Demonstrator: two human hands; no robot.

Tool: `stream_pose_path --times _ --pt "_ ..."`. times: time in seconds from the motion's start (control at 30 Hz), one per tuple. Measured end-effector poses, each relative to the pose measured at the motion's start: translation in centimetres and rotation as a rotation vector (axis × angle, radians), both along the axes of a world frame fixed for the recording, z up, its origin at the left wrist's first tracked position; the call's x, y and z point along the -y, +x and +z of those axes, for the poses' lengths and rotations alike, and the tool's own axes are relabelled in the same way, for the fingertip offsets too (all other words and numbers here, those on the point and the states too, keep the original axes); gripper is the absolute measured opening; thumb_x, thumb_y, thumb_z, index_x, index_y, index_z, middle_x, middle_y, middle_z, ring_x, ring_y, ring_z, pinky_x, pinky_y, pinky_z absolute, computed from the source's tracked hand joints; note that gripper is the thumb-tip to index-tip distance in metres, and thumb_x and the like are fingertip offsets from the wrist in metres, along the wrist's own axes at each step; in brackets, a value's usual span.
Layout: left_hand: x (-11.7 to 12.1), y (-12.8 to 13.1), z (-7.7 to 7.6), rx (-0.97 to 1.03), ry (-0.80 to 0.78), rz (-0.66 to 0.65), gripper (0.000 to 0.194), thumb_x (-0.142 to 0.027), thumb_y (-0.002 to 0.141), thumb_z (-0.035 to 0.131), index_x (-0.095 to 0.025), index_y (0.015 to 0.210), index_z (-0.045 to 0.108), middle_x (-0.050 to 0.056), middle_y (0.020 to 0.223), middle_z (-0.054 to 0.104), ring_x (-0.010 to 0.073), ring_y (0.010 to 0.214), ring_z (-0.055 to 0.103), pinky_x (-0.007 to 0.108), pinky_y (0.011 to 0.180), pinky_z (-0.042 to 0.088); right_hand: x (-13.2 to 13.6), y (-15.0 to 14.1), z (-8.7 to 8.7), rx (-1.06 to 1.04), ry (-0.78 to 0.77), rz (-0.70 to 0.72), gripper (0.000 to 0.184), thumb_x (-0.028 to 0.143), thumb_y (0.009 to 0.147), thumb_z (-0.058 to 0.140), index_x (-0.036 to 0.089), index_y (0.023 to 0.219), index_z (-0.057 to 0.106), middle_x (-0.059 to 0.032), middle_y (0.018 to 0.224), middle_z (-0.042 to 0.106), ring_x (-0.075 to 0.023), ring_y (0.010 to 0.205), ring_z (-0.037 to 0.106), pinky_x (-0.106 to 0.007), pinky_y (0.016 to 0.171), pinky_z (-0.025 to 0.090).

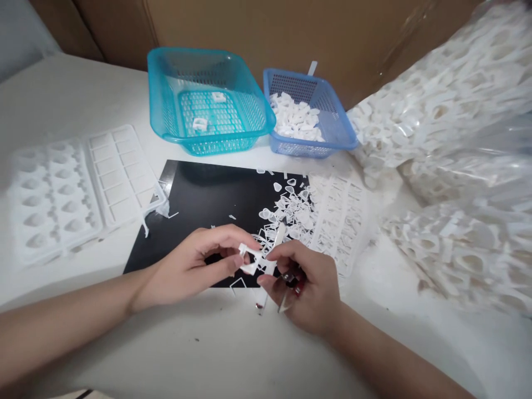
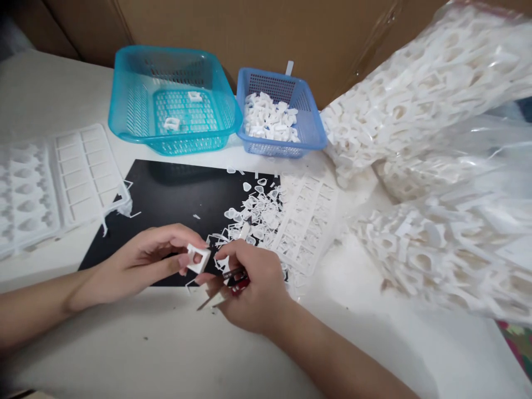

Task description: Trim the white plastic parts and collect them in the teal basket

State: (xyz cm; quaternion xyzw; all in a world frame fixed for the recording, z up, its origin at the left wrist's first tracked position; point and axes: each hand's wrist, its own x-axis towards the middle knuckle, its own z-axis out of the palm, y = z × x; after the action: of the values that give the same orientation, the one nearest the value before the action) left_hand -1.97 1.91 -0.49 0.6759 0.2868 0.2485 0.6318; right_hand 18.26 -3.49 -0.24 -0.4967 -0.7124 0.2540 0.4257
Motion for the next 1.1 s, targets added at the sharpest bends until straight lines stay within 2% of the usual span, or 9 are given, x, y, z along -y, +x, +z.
stream_pose_path --times 0.07,0.2,0.33,0.47,0.63,0.77,0.97,1.1 --pt "0.20 0.08 -0.05 0.004 -0.030 0.041 0.015 -0.025 0.096 0.053 -0.020 0.108 0.059 0.003 0.088 0.066 0.0109 0.070 0.059 0.020 0.062 0.047 0.02 -0.14 -0.05 0.014 -0.055 -0.017 0.015 0.027 0.078 0.068 0.019 0.077 0.055 0.0094 0.054 0.038 -0.0040 0.041 0.032 -0.016 0.040 0.030" --pt "0.35 0.00 -0.03 0.038 -0.079 -0.025 0.017 -0.026 0.097 0.052 -0.020 0.114 0.053 0.004 0.089 0.070 0.0117 0.076 0.061 0.022 0.068 0.048 -0.17 -0.24 -0.30 -0.009 -0.161 -0.001 0.010 0.022 0.082 0.061 0.019 0.075 0.056 0.0083 0.054 0.042 -0.0045 0.043 0.033 -0.016 0.042 0.030" --pt "0.23 -0.03 -0.10 0.089 -0.138 -0.037 0.013 -0.022 0.098 0.051 -0.019 0.111 0.051 0.004 0.091 0.071 0.0122 0.082 0.064 0.023 0.073 0.049 -0.42 -0.14 -0.14 -0.123 -0.275 0.012 0.012 0.026 0.086 0.058 0.019 0.076 0.056 0.0075 0.053 0.044 -0.0055 0.044 0.033 -0.017 0.041 0.027" --pt "0.14 0.07 -0.33 0.099 -0.098 -0.033 0.017 -0.018 0.097 0.052 -0.020 0.113 0.049 0.005 0.092 0.070 0.0131 0.085 0.064 0.024 0.075 0.049 -0.57 -0.10 0.19 -0.193 -0.335 0.007 0.011 0.027 0.086 0.057 0.019 0.079 0.058 0.0066 0.054 0.044 -0.0066 0.045 0.035 -0.019 0.042 0.027" --pt "0.12 0.07 -0.34 0.089 -0.014 -0.039 0.023 -0.019 0.097 0.051 -0.021 0.120 0.047 0.004 0.090 0.068 0.0133 0.081 0.064 0.024 0.073 0.049 -0.68 -0.05 0.32 -0.201 -0.337 0.038 0.009 0.025 0.084 0.059 0.019 0.078 0.057 0.0068 0.053 0.046 -0.0067 0.045 0.034 -0.020 0.042 0.026" --pt "0.08 0.00 -0.32 0.108 0.001 -0.061 0.023 -0.014 0.097 0.051 -0.021 0.118 0.051 0.005 0.090 0.070 0.0129 0.082 0.066 0.023 0.074 0.051 -0.62 0.10 0.35 -0.198 -0.328 0.070 0.009 0.025 0.086 0.058 0.019 0.079 0.058 0.0072 0.054 0.044 -0.0064 0.046 0.035 -0.020 0.044 0.027" --pt "-0.14 -0.33 -0.16 0.020 -0.055 -0.111 0.027 -0.015 0.095 0.054 -0.020 0.120 0.063 0.007 0.094 0.074 0.0155 0.084 0.069 0.023 0.073 0.055 -0.58 0.21 0.36 -0.159 -0.357 0.082 0.014 0.027 0.089 0.053 0.018 0.080 0.060 0.0049 0.058 0.052 -0.0073 0.049 0.040 -0.020 0.046 0.030" --pt "0.00 -0.21 -0.05 -0.005 -0.079 -0.069 0.031 -0.018 0.094 0.057 -0.023 0.124 0.064 0.006 0.095 0.076 0.0159 0.085 0.070 0.022 0.075 0.056 -0.59 0.20 0.21 -0.154 -0.379 0.060 0.016 0.029 0.090 0.053 0.018 0.082 0.062 0.0033 0.059 0.057 -0.0080 0.049 0.043 -0.021 0.047 0.032"
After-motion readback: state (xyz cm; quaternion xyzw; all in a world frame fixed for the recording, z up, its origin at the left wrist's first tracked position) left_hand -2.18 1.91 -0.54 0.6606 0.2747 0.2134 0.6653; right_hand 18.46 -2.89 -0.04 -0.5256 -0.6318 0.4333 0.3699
